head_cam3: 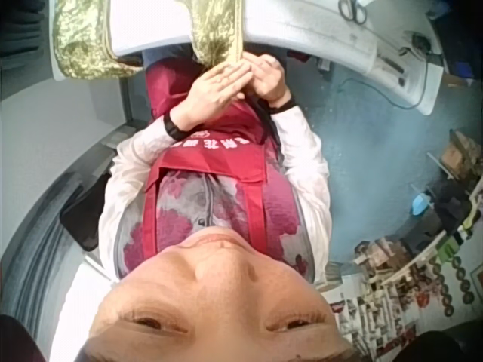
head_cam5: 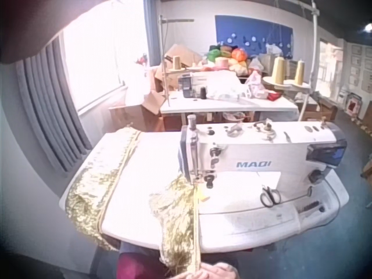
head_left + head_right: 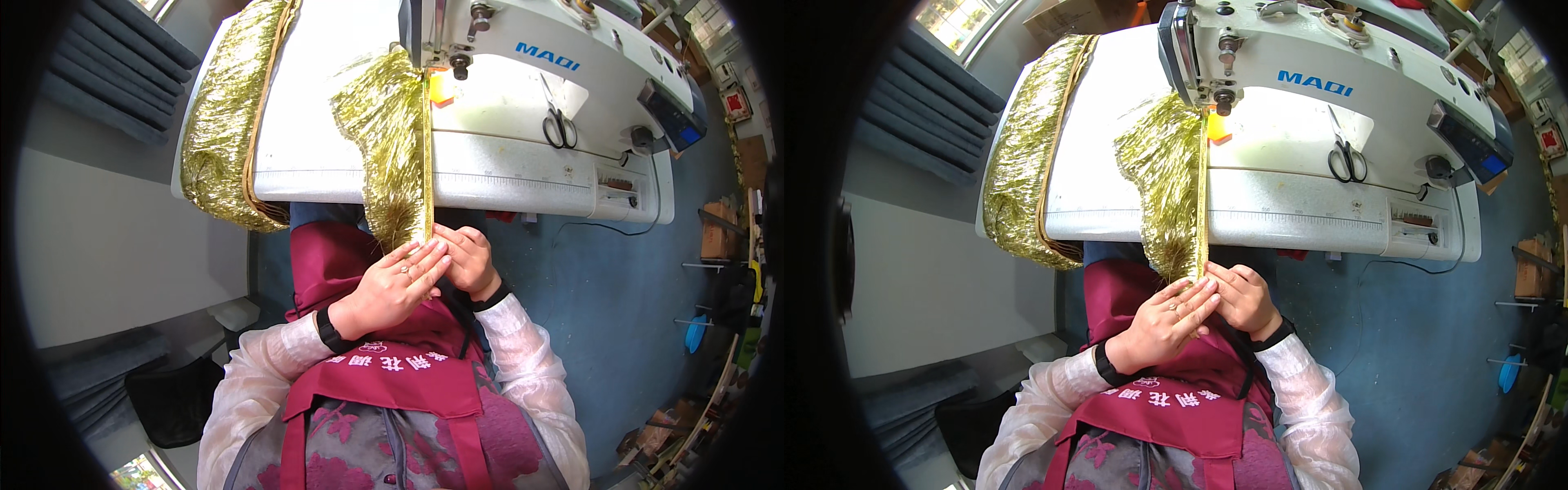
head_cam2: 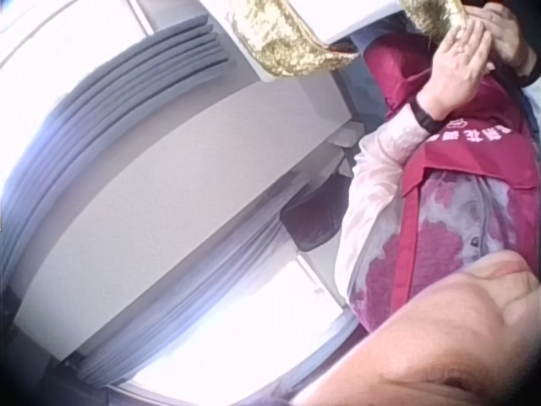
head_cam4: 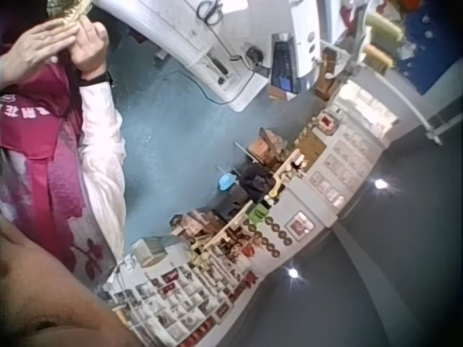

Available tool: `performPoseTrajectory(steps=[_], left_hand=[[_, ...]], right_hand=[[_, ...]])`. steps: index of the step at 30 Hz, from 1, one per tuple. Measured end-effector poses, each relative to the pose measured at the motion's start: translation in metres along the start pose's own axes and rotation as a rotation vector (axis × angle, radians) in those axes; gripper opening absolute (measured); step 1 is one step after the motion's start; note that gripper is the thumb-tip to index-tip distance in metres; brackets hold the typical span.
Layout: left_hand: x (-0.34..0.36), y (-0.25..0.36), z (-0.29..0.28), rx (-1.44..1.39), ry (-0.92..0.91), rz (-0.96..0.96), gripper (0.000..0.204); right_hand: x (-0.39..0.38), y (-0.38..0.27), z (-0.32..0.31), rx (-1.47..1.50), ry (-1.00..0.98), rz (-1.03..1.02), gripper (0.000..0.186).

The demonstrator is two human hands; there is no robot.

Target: The person sews a gold sequined fabric strip using a sewing machine, repeatedly aligning the fabric, stitching, and trimming threads with scissors. The person folds and repositions the fabric multiple times to continue stitching along its length.

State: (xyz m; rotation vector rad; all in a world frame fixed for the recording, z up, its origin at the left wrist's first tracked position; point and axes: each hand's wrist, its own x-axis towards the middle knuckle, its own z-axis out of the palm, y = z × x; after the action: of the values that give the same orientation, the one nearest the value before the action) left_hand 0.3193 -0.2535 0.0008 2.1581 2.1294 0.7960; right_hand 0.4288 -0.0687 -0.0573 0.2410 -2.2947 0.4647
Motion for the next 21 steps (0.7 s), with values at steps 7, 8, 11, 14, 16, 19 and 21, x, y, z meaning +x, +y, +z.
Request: performPoseTrajectory(steps=[7, 8, 11, 14, 16, 19, 21], left_hand=[[0.0017, -0.0012, 0.0010, 0.010, 0.005, 0.005, 0.054], [0.0023, -0.0021, 0.0015, 0.008, 0.007, 0.002, 0.054], [0.0039, -0.0048, 0.0030, 0.016, 0.011, -0.002, 0.054], [0.0053, -0.0064, 0.0044, 0.018, 0.010, 0.004, 0.054], [0.0059, -0.0069, 0.0052, 0.011, 0.009, 0.010, 0.055], [0.0063, -0.0072, 0.0063, -0.015, 0.009, 0.012, 0.056], [0.0068, -0.0067, 0.0070, -0.051, 0.017, 0.000, 0.058]], right_hand=[[-0.0008, 0.0003, 0.0010, -0.006, 0.009, 0.012, 0.020], [-0.0008, 0.0011, 0.0015, -0.007, 0.010, 0.019, 0.020], [0.0005, 0.0056, 0.0031, 0.005, 0.005, -0.014, 0.024], [0.0023, 0.0074, 0.0040, 0.020, 0.026, -0.009, 0.023], [0.0031, 0.0064, 0.0033, 0.019, 0.026, 0.014, 0.022], [0.0032, 0.0055, 0.0026, 0.010, 0.016, 0.034, 0.022], [0.0013, 0.0062, 0.0028, 0.005, 0.012, 0.038, 0.022]])
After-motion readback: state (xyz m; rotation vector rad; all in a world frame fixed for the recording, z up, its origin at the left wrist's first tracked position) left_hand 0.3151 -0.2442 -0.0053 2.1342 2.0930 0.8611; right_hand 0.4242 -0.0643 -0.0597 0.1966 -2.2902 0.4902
